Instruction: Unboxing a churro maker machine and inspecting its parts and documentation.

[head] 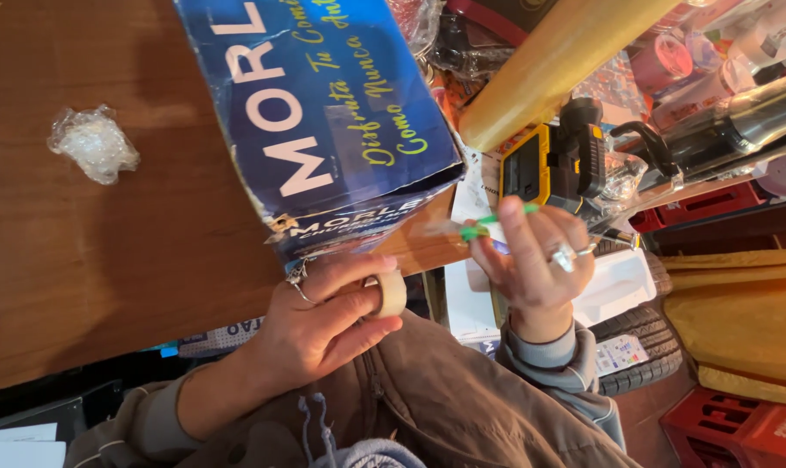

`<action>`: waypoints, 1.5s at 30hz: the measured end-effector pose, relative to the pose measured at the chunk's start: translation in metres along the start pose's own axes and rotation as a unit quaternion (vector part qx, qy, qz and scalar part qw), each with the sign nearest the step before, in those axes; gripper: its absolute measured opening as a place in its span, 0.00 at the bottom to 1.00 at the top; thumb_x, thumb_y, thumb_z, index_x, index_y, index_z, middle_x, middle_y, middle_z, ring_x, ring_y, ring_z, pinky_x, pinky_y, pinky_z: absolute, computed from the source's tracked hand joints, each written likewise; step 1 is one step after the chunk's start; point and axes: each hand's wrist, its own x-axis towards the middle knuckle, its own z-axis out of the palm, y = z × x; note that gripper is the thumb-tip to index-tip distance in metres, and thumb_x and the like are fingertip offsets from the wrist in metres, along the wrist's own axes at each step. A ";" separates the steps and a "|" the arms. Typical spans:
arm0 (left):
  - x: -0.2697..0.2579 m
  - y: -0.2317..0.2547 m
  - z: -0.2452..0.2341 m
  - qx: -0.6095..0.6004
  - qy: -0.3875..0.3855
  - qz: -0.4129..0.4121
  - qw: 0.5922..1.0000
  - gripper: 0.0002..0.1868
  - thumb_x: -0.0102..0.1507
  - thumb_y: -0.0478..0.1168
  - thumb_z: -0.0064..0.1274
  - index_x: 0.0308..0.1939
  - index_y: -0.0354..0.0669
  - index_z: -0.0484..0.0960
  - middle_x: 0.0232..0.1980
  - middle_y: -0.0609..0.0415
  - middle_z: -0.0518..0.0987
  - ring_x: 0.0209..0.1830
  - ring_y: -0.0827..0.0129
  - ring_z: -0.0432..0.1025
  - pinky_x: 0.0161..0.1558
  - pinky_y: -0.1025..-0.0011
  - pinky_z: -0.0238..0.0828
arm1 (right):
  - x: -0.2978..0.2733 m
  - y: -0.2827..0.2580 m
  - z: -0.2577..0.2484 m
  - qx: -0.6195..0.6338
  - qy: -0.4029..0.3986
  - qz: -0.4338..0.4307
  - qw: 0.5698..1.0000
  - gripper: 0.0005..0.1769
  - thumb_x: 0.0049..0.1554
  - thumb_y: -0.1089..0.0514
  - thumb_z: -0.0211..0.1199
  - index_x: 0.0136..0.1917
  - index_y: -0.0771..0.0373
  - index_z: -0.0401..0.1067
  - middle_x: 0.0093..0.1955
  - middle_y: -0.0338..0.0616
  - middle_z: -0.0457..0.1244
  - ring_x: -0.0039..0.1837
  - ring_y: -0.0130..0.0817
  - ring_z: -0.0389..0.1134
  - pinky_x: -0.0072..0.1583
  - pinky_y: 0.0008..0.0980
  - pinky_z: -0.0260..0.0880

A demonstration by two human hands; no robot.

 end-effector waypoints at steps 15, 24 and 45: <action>0.010 -0.001 0.001 0.024 0.007 0.058 0.998 0.16 0.58 0.38 0.71 0.44 0.36 0.82 0.64 0.48 0.74 0.58 0.56 0.75 0.56 0.60 0.76 | -0.152 0.055 0.189 0.124 -0.347 0.343 0.864 0.12 0.52 0.51 0.71 0.47 0.58 0.79 0.40 0.55 0.69 0.43 0.53 0.71 0.46 0.47 0.72; 0.007 -0.004 0.001 0.045 0.018 0.081 0.996 0.15 0.59 0.37 0.72 0.44 0.36 0.82 0.64 0.48 0.73 0.59 0.56 0.76 0.58 0.61 0.78 | -0.041 0.039 0.094 0.256 -0.250 0.244 0.901 0.09 0.56 0.56 0.68 0.47 0.62 0.78 0.41 0.52 0.67 0.43 0.48 0.69 0.44 0.44 0.69; 0.007 0.010 -0.021 0.164 0.039 0.143 0.975 0.15 0.60 0.37 0.72 0.45 0.37 0.83 0.61 0.52 0.74 0.58 0.58 0.75 0.57 0.62 0.78 | 0.049 -0.033 0.009 0.528 -0.108 0.090 0.838 0.10 0.54 0.67 0.74 0.49 0.59 0.79 0.40 0.36 0.64 0.41 0.27 0.65 0.44 0.28 0.64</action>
